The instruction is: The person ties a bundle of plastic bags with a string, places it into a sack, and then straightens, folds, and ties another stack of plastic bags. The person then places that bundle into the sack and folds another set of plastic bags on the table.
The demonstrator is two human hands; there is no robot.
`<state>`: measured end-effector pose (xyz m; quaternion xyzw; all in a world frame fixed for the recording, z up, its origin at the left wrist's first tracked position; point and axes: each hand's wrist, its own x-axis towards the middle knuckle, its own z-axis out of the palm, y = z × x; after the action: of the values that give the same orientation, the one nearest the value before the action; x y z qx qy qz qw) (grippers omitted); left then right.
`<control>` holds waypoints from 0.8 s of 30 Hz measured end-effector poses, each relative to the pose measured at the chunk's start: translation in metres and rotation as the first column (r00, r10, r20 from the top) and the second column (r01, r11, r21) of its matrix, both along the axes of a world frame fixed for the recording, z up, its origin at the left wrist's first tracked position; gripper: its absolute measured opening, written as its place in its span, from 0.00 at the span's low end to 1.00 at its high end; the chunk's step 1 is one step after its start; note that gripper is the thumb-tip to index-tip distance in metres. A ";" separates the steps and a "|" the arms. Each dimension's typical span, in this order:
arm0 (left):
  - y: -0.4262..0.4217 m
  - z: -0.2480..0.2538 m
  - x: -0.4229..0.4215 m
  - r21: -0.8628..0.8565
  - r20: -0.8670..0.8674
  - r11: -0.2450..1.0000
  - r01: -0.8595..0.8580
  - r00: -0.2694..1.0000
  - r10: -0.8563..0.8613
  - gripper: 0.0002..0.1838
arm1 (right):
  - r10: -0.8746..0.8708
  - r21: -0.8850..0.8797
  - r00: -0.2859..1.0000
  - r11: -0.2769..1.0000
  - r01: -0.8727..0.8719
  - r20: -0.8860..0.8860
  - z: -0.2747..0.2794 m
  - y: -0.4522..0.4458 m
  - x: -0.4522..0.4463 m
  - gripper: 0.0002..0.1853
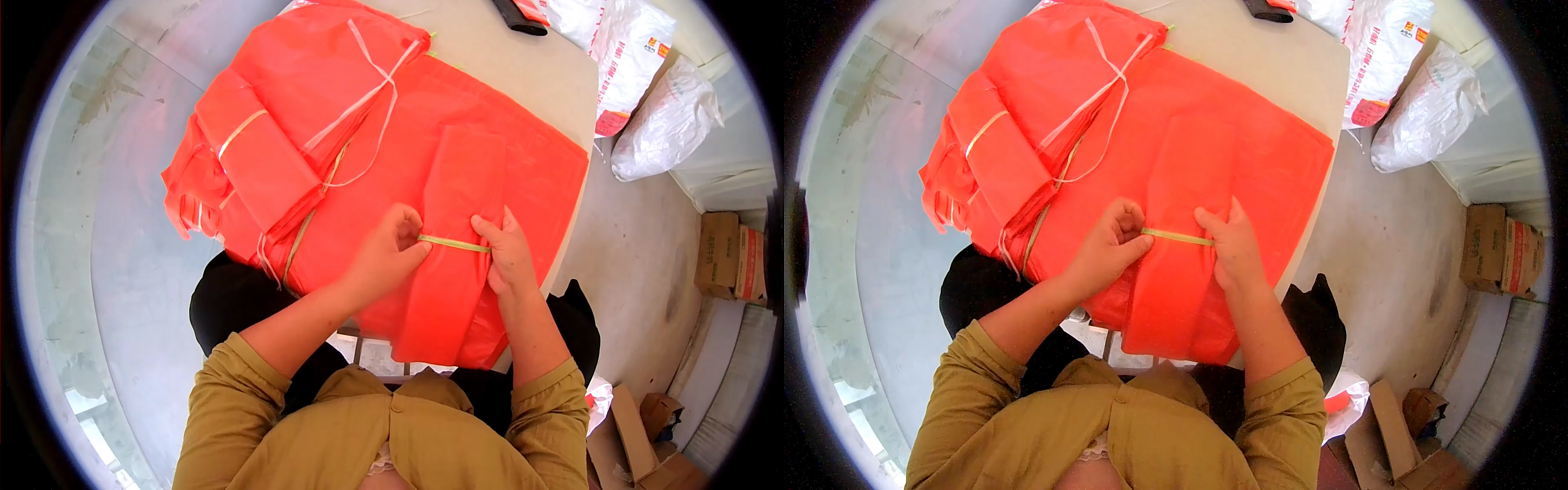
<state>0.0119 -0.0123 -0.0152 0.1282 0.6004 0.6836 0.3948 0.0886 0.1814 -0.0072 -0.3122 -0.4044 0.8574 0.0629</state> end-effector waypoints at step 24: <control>-0.002 0.011 0.002 -0.255 -0.549 0.963 -0.087 0.833 -0.070 0.18 | -0.030 0.671 0.990 0.733 0.114 -0.135 0.005 0.000 -0.003 0.26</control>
<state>0.0143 -0.0141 -0.0040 0.2627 0.7766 0.5308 0.2149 0.0858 0.1818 -0.0023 -0.2336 -0.6717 0.6649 0.2284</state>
